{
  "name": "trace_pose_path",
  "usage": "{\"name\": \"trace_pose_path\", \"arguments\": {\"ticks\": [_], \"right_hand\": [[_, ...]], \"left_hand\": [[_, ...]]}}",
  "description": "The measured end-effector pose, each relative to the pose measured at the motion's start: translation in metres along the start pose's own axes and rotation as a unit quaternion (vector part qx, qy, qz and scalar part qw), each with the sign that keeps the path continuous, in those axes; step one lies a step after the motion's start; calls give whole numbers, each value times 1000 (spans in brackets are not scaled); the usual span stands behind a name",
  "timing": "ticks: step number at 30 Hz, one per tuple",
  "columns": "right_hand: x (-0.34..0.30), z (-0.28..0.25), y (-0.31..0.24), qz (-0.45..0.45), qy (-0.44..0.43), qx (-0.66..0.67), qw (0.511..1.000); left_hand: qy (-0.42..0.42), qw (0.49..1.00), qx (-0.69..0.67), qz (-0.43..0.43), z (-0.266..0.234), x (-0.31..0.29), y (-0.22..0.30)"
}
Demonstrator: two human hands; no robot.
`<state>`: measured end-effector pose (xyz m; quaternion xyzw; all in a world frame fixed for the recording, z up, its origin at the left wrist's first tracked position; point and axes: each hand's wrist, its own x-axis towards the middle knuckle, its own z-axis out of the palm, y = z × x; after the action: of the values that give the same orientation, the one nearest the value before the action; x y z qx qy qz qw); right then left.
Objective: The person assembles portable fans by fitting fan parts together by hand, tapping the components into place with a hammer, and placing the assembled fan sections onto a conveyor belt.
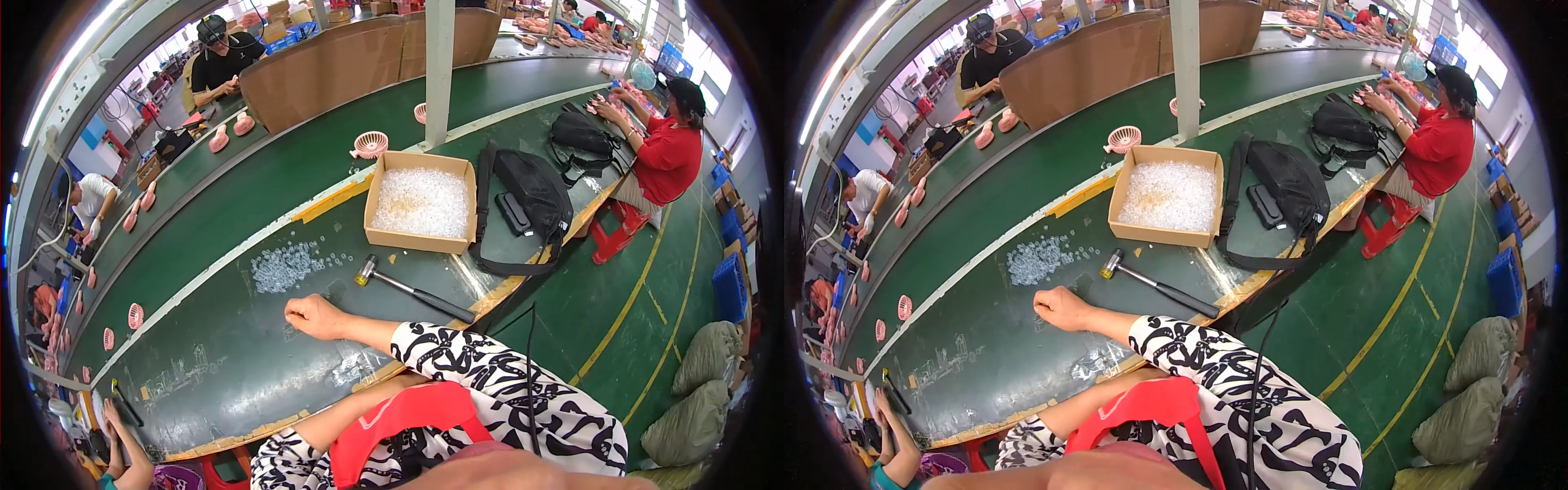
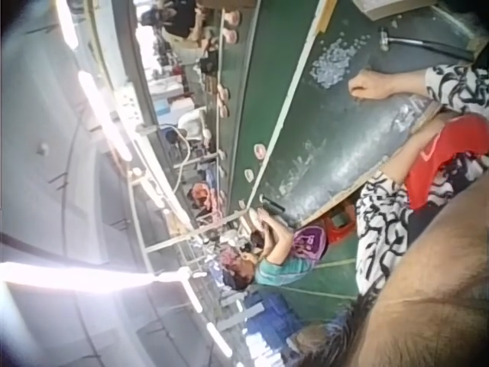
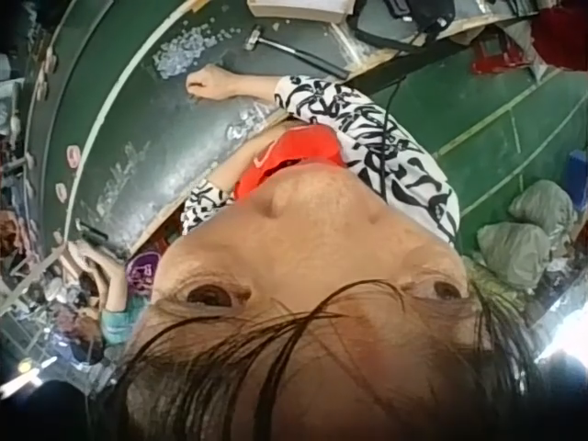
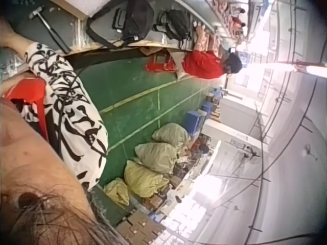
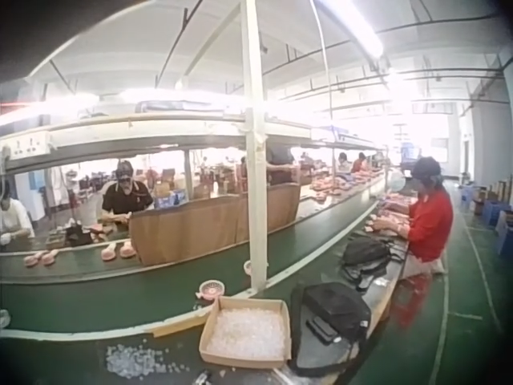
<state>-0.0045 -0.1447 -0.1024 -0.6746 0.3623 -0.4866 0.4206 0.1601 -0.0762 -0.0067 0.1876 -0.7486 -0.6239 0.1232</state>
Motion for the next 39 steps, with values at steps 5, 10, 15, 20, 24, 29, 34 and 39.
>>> {"name": "trace_pose_path", "arguments": {"ticks": [5,10,15,20,24,29,34,39], "right_hand": [[-1,-3,8,-5,14,2,1000],[-2,-6,7,7,8,3,1000],[-1,-4,7,5,3,9,1000],[-1,-1,2,26,-4,36,999],[-2,-5,3,24,4,34,999],[-1,-5,0,25,3,31,999],[-2,-5,1,26,3,32,999],[-2,-3,2,29,6,37,999]], "left_hand": [[-161,972,-71,-158,82,26,-59],[-234,941,-22,-243,60,8,-42],[-378,889,-9,-258,41,-23,-80],[-416,891,38,-179,49,-18,-100],[-371,902,36,-218,52,-18,-90],[-345,912,50,-216,53,-17,-77],[-338,913,38,-227,52,-14,-67],[-346,906,22,-243,53,-20,-82]]}}
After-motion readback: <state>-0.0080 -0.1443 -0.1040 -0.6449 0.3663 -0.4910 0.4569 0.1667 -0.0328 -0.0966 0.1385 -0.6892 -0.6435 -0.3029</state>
